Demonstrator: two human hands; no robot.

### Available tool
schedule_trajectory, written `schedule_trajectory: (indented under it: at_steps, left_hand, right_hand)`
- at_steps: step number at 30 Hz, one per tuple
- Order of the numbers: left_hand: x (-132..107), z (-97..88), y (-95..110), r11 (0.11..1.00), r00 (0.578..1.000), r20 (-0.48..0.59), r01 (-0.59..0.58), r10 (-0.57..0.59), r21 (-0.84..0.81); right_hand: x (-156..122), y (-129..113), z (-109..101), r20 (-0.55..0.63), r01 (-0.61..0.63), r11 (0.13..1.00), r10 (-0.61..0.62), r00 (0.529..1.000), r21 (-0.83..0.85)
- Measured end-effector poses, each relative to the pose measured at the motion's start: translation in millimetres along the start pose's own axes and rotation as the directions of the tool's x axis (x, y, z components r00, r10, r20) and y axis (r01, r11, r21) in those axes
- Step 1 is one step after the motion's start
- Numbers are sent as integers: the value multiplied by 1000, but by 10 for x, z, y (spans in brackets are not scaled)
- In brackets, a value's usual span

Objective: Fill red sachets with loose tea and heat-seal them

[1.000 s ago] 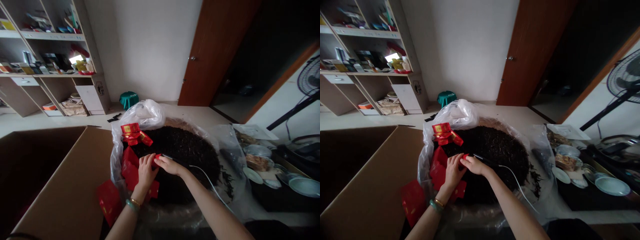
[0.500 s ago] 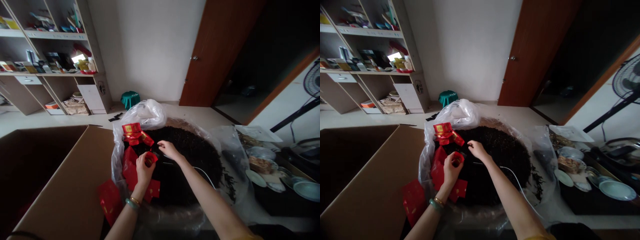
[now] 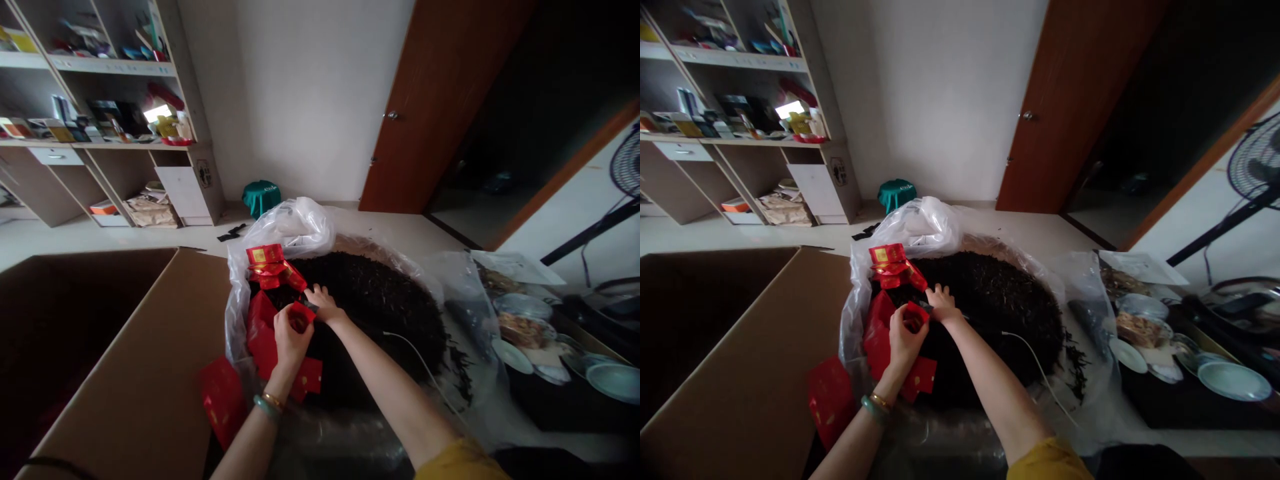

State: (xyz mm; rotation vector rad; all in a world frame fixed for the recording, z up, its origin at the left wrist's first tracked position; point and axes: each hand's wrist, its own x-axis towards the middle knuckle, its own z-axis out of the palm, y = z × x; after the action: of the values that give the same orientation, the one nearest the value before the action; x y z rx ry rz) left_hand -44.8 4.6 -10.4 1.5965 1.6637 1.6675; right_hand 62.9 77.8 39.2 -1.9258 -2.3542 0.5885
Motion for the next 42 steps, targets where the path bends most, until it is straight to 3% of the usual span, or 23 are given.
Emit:
schedule_trajectory:
  at_steps: [6,11,15,19,21,25,28,31,38,42]
  left_hand:
    - [-16,8,-4,999,999,34,-21,21,-25]
    - [-29,-39,47,978,979,84,-192,185,81]
    - [-51,-60,93,961,967,101,-245,233,130]
    - [-74,-37,85,958,968,37,-252,249,134]
    - [-78,-24,67,958,966,20,-257,257,123]
    - [-75,-16,49,952,960,6,-280,282,127]
    - [-69,-19,62,940,950,7,-309,311,142]
    - [-63,-19,70,936,947,15,-320,322,148]
    - [-60,-11,49,926,937,45,-350,347,141]
    - [-70,-14,73,934,945,59,-328,323,141]
  right_hand:
    - [-45,-38,-30,44,0,1000,2,999,-30]
    - [-93,-18,-4,-55,13,1000,-14,998,-20]
    - [-98,144,-72,-143,57,977,-28,989,206]
    - [-107,327,-201,-229,69,900,36,973,431]
    - [-154,374,-282,-221,82,791,68,973,607]
    - [-348,328,-492,-86,83,358,-7,996,930]
    - [-517,208,-667,-31,58,229,-119,992,972]
    - [-626,92,-779,-22,75,268,-195,981,961]
    - [-651,-2,-781,-106,248,623,-256,961,742]
    - [-668,-47,-787,-161,294,821,-246,956,489]
